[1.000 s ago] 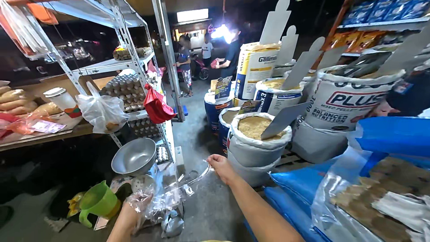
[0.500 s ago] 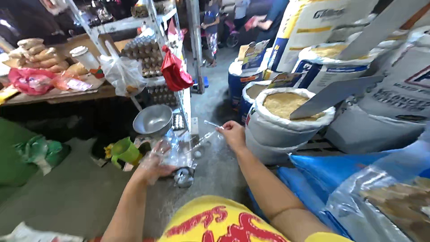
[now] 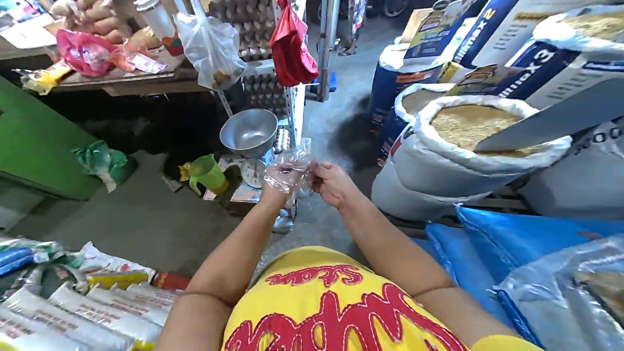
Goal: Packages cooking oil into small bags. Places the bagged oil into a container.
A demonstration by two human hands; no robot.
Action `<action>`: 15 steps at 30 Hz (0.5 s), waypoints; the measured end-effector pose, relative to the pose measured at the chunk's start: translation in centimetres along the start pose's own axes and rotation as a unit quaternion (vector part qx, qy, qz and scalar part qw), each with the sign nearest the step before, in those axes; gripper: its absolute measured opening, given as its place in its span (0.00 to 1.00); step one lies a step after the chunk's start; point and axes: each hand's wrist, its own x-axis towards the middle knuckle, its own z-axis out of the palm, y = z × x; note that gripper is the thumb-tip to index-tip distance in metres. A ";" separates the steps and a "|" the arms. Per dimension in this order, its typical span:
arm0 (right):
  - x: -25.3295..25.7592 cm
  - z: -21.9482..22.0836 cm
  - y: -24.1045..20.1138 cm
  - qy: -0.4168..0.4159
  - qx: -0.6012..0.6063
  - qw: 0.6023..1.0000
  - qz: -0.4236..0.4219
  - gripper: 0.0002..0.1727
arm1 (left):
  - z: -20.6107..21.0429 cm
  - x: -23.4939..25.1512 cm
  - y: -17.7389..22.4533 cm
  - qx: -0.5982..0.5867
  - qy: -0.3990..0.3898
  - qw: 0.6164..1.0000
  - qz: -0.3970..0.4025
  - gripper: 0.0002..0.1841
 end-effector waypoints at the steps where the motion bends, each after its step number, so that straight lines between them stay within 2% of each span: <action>1: -0.1 -0.3 0.2 0.000 0.002 1.000 0.004 0.11 | -0.2 0.1 -0.4 0.000 0.008 1.000 0.001 0.06; 4: 0.3 -0.9 -0.1 0.014 0.075 0.997 0.010 0.07 | -0.7 0.5 -1.6 0.041 0.014 0.999 -0.006 0.08; 8: 1.6 -1.9 0.1 -0.009 0.212 0.977 -0.018 0.09 | -0.9 0.8 -3.7 0.124 0.035 0.989 -0.074 0.12; 10: 2.2 -2.0 0.3 -0.023 0.218 0.975 -0.044 0.12 | -0.8 1.0 -4.8 0.121 0.042 0.988 -0.087 0.13; 11: 2.5 -2.2 0.5 -0.032 0.149 0.985 -0.076 0.13 | -0.7 1.1 -5.4 0.107 0.042 0.989 -0.094 0.12; 12: 2.8 -2.3 0.6 -0.022 0.021 0.992 -0.124 0.13 | -0.7 1.2 -5.7 0.095 0.041 0.989 -0.102 0.12; 13: 3.1 -2.4 0.5 0.006 -0.161 0.972 -0.172 0.11 | -0.8 1.3 -5.9 0.085 0.034 0.989 -0.114 0.12; 14: 3.1 -2.6 -0.1 0.016 -0.345 0.919 -0.190 0.12 | -1.0 1.4 -6.0 0.073 0.016 0.989 -0.129 0.12; 15: 3.3 -2.4 -0.6 0.023 -0.474 0.860 -0.189 0.15 | -1.2 1.4 -6.1 0.055 -0.010 0.988 -0.147 0.13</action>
